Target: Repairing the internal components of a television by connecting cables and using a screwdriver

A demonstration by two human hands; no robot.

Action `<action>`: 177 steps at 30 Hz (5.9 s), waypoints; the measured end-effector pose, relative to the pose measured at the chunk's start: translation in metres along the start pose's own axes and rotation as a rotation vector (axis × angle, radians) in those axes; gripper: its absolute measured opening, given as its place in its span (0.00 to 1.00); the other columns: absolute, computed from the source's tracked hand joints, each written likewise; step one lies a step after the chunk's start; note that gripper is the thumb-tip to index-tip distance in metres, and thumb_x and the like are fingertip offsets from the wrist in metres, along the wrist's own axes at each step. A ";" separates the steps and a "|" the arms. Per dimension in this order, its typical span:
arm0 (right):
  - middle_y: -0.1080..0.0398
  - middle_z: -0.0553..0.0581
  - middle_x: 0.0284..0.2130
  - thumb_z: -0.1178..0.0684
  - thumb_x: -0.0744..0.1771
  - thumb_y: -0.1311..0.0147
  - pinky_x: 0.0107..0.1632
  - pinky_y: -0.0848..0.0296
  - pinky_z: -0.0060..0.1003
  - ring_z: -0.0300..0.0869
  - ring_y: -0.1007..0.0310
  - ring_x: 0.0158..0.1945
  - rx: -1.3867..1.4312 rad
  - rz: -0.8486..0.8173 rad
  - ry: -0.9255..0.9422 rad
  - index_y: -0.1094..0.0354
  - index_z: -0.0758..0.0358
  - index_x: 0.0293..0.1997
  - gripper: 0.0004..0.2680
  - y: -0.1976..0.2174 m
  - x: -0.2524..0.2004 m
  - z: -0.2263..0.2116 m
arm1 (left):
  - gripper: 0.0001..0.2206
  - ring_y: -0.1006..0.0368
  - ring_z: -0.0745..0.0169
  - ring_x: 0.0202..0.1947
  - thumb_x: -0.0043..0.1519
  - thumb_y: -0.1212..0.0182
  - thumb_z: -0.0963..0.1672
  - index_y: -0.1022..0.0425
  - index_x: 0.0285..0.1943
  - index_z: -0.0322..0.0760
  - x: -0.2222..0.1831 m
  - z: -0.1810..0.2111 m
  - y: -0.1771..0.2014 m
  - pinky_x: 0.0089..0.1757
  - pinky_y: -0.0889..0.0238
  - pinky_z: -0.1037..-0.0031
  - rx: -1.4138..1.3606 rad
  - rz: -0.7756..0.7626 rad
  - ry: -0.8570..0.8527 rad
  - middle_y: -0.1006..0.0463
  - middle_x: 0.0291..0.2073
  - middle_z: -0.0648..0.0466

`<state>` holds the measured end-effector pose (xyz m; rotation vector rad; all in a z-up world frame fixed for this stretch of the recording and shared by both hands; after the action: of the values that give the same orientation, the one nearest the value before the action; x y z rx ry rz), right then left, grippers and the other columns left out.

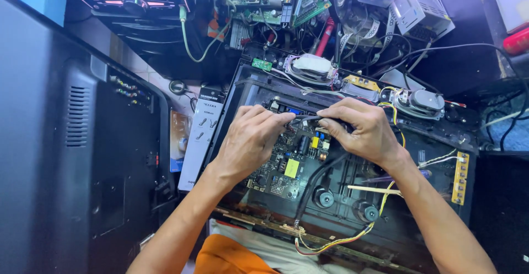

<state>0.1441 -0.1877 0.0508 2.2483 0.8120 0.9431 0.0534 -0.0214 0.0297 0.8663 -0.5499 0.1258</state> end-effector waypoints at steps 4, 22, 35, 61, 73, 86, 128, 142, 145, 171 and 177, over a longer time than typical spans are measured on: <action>0.23 0.57 0.34 0.57 0.67 0.38 0.38 0.24 0.41 0.53 0.20 0.36 0.005 0.000 0.008 0.21 0.57 0.42 0.03 0.000 -0.003 0.003 | 0.10 0.25 0.60 0.40 0.67 0.41 0.41 0.23 0.56 0.45 -0.001 -0.001 -0.003 0.50 0.37 0.68 0.006 -0.010 0.000 0.20 0.31 0.56; 0.23 0.56 0.34 0.58 0.67 0.39 0.37 0.24 0.41 0.52 0.21 0.35 -0.066 0.035 0.042 0.21 0.57 0.42 0.03 0.001 -0.001 -0.004 | 0.09 0.25 0.61 0.40 0.67 0.42 0.41 0.23 0.55 0.44 0.002 -0.005 -0.003 0.51 0.39 0.68 -0.046 -0.044 0.031 0.20 0.31 0.56; 0.24 0.55 0.33 0.57 0.67 0.38 0.37 0.24 0.41 0.50 0.21 0.35 -0.065 0.044 0.016 0.20 0.56 0.42 0.03 -0.003 -0.003 0.003 | 0.10 0.25 0.60 0.40 0.67 0.42 0.40 0.22 0.55 0.43 0.003 -0.007 -0.003 0.51 0.37 0.66 -0.091 -0.060 0.045 0.20 0.31 0.55; 0.25 0.59 0.36 0.54 0.65 0.36 0.40 0.23 0.47 0.55 0.22 0.40 -0.134 0.081 0.048 0.23 0.59 0.45 0.07 -0.002 -0.004 -0.005 | 0.11 0.24 0.60 0.39 0.67 0.43 0.42 0.23 0.56 0.48 0.011 -0.011 -0.014 0.50 0.39 0.66 -0.011 -0.256 0.105 0.17 0.31 0.55; 0.28 0.55 0.41 0.50 0.63 0.35 0.47 0.25 0.46 0.52 0.27 0.44 -0.099 -0.019 -0.017 0.25 0.54 0.52 0.13 -0.026 0.005 -0.007 | 0.11 0.25 0.58 0.41 0.66 0.44 0.40 0.24 0.55 0.47 0.011 -0.019 -0.014 0.51 0.40 0.65 -0.067 -0.286 0.121 0.17 0.32 0.57; 0.32 0.53 0.37 0.48 0.57 0.28 0.50 0.30 0.53 0.55 0.28 0.47 0.007 -0.390 -0.397 0.28 0.49 0.50 0.19 -0.050 0.026 0.027 | 0.06 0.30 0.59 0.39 0.64 0.44 0.40 0.28 0.47 0.47 0.021 -0.015 -0.014 0.52 0.45 0.63 -0.006 -0.395 0.126 0.20 0.29 0.59; 0.33 0.54 0.45 0.47 0.56 0.31 0.54 0.31 0.50 0.51 0.28 0.53 0.052 -0.628 -0.641 0.35 0.46 0.53 0.22 -0.070 0.028 0.052 | 0.07 0.57 0.33 0.76 0.55 0.35 0.47 0.15 0.36 0.46 0.003 -0.054 -0.014 0.66 0.56 0.42 -0.161 -0.356 0.761 0.48 0.75 0.43; 0.32 0.51 0.44 0.46 0.56 0.31 0.53 0.31 0.47 0.48 0.28 0.52 0.043 -0.653 -0.678 0.34 0.47 0.53 0.22 -0.074 0.026 0.055 | 0.07 0.53 0.35 0.74 0.51 0.35 0.49 0.13 0.33 0.52 0.002 -0.063 -0.016 0.64 0.50 0.48 -0.132 -0.380 0.780 0.45 0.74 0.47; 0.32 0.52 0.43 0.46 0.56 0.32 0.53 0.31 0.47 0.48 0.28 0.51 0.049 -0.657 -0.676 0.34 0.48 0.53 0.22 -0.072 0.027 0.055 | 0.07 0.53 0.36 0.73 0.50 0.35 0.49 0.13 0.32 0.53 0.005 -0.063 -0.015 0.63 0.49 0.49 -0.117 -0.378 0.785 0.45 0.73 0.49; 0.30 0.56 0.44 0.47 0.55 0.31 0.51 0.29 0.50 0.53 0.26 0.51 -0.006 -0.673 -0.613 0.34 0.50 0.51 0.22 -0.073 0.032 0.055 | 0.07 0.53 0.30 0.72 0.51 0.38 0.48 0.15 0.31 0.51 0.011 -0.060 -0.016 0.62 0.49 0.45 -0.074 -0.430 0.757 0.45 0.72 0.46; 0.31 0.53 0.41 0.45 0.54 0.30 0.49 0.30 0.49 0.50 0.26 0.49 0.022 -0.655 -0.638 0.34 0.49 0.48 0.22 -0.074 0.028 0.066 | 0.06 0.55 0.29 0.73 0.53 0.38 0.47 0.15 0.32 0.50 0.010 -0.057 -0.016 0.63 0.51 0.43 -0.076 -0.413 0.722 0.45 0.73 0.44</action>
<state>0.1869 -0.1364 -0.0278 1.9020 1.1238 -0.0867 0.0908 0.0101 -0.0060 0.7786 0.2992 0.0328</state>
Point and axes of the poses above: each hand's wrist, its own x-axis towards the middle knuckle, its own y-axis out of the back of the hand, z = x × y, the point moved 8 cm from there along x, towards the middle knuckle
